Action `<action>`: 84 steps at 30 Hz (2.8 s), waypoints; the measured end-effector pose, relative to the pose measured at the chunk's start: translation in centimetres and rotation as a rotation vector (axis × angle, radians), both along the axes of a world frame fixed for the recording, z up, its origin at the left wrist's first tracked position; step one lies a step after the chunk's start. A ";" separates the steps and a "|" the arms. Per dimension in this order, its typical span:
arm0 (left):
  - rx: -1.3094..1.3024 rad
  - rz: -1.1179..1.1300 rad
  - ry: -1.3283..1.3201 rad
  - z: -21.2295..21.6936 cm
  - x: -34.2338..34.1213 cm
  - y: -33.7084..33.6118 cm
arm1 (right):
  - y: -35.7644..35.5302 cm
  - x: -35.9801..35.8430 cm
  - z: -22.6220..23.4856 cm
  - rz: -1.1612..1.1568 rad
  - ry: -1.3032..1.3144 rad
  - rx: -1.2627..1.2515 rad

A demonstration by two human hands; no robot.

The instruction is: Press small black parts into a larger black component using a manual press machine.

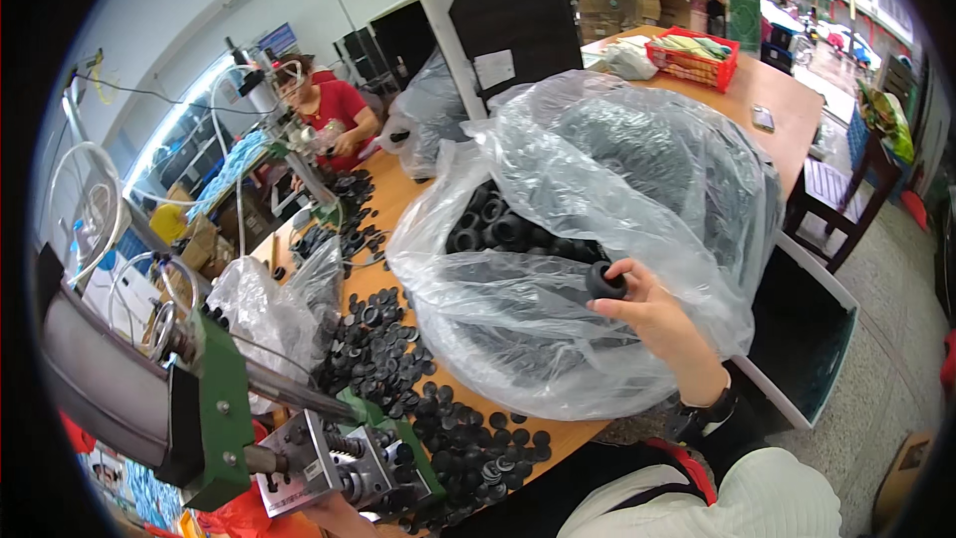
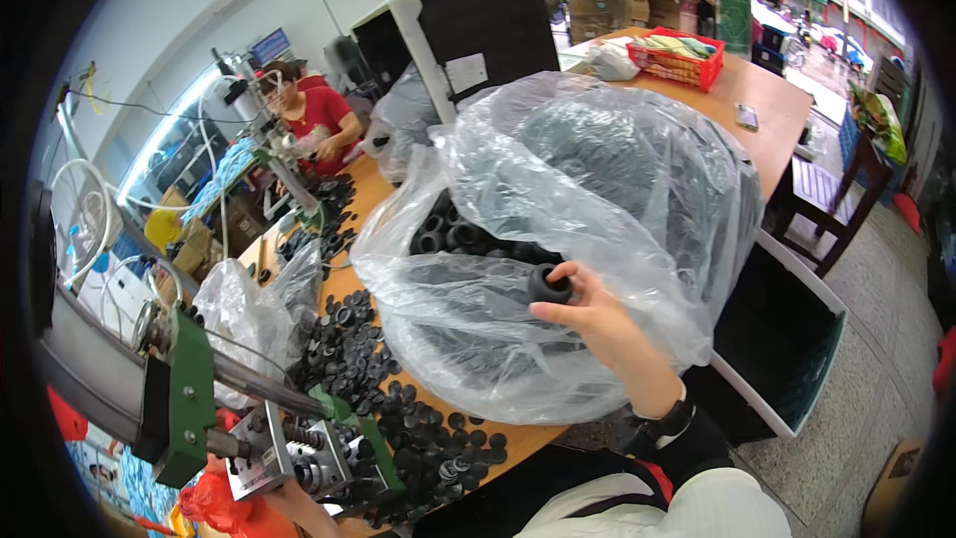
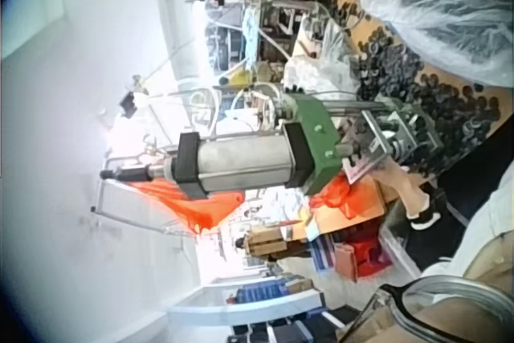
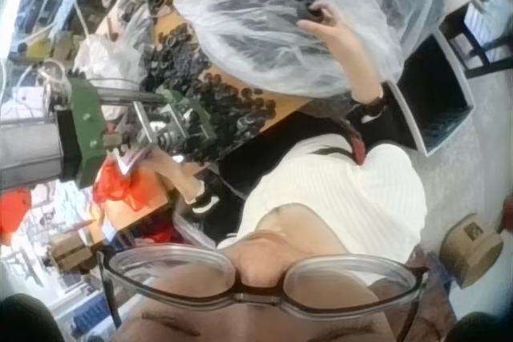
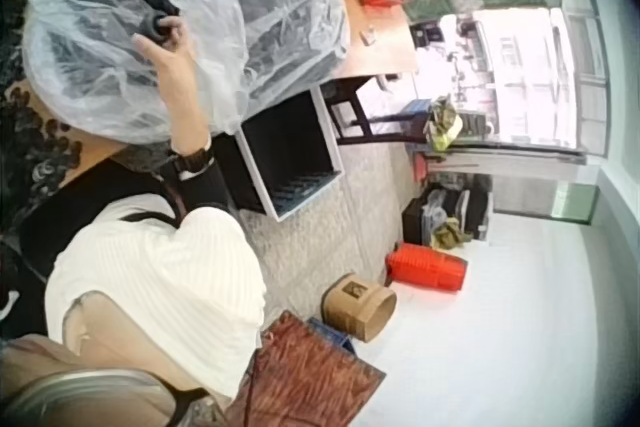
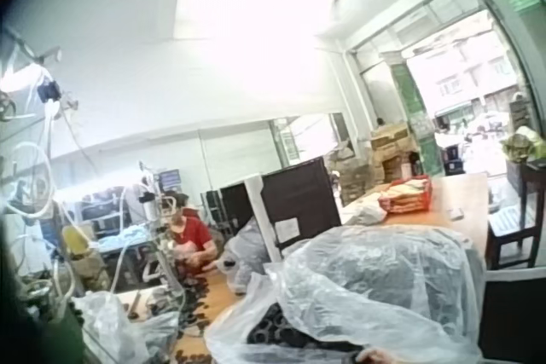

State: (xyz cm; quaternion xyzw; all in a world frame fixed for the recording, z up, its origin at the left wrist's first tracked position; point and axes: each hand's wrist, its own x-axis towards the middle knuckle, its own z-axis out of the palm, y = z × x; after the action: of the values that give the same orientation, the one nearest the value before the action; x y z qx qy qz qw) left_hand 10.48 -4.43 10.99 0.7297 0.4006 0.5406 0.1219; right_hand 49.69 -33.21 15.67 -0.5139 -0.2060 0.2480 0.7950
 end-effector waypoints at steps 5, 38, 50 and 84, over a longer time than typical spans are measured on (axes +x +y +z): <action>-0.136 0.100 0.001 -2.6 1.9 1.9 | 1.8 -3.8 1.2 0.224 0.046 -0.072; -0.121 0.194 0.405 -8.7 -8.0 2.9 | 18.2 -22.4 0.7 0.637 -0.951 0.001; -0.257 0.053 0.369 -10.9 -8.7 5.3 | 14.0 10.1 -2.3 -0.284 -1.077 -0.884; -0.142 0.418 0.560 -10.4 -7.4 3.8 | 9.1 -11.3 -4.0 0.417 -0.686 -0.076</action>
State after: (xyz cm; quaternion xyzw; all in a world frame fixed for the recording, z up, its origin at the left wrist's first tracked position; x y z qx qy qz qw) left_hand 3.10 -0.62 0.58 0.7414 0.5957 0.3038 -0.0556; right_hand 38.36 -24.12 11.69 -0.5432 -0.5497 0.2256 0.5932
